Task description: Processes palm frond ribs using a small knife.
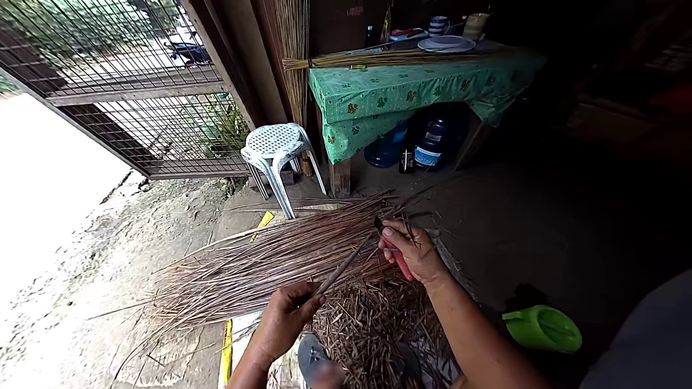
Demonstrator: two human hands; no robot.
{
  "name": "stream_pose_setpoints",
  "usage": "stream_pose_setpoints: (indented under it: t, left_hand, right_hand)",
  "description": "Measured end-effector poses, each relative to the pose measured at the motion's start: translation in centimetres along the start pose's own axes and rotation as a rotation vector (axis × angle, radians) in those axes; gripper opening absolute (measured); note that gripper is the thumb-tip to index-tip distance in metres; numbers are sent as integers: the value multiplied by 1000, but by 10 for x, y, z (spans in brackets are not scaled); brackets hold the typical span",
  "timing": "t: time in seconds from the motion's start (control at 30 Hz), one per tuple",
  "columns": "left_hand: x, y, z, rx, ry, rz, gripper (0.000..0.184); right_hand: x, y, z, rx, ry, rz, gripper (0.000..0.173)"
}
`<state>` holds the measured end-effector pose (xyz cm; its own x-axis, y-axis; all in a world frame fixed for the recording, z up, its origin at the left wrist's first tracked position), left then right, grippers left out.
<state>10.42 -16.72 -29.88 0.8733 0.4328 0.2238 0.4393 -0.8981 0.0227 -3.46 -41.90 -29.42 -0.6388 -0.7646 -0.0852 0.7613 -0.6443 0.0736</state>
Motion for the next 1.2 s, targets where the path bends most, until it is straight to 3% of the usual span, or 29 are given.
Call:
stream_pose_setpoints:
  t: [0.2, 0.4, 0.6, 0.67, 0.8, 0.97, 1.2]
  left_hand:
    - [-1, -1, 3, 17, -22, 53, 21]
    - [-4, 1, 3, 60, -9, 107, 30]
    - [0, -1, 5, 53, 1, 135, 31]
    - [-1, 0, 4, 53, 3, 137, 30]
    - [-3, 0, 6, 77, 4, 123, 30]
    - [0, -3, 5, 153, -92, 115, 29]
    - [-1, -3, -3, 119, -178, 119, 31]
  right_hand:
    - [25, 8, 5, 0, 96, -151, 27]
    - [-9, -7, -2, -72, 13, 186, 28]
    - [17, 7, 0, -35, 79, -124, 26]
    - [23, 7, -1, -56, 74, -106, 28]
    - [0, -1, -3, -119, 142, 104, 30]
    - [6, 4, 0, -86, 209, -84, 25]
    - [-52, -24, -11, 1, -16, 384, 19]
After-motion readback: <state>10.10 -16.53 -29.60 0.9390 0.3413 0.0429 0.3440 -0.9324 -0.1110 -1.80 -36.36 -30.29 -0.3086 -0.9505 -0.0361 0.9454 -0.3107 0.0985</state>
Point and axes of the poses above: each hand's wrist, its own y-axis towards the middle knuckle, its own x-axis out of the back of the hand, z = x × y, the point moved 5 cm from there along y, towards the middle knuckle, and after that the axes turned 7 degrees about -y, right-handed, at the moved point
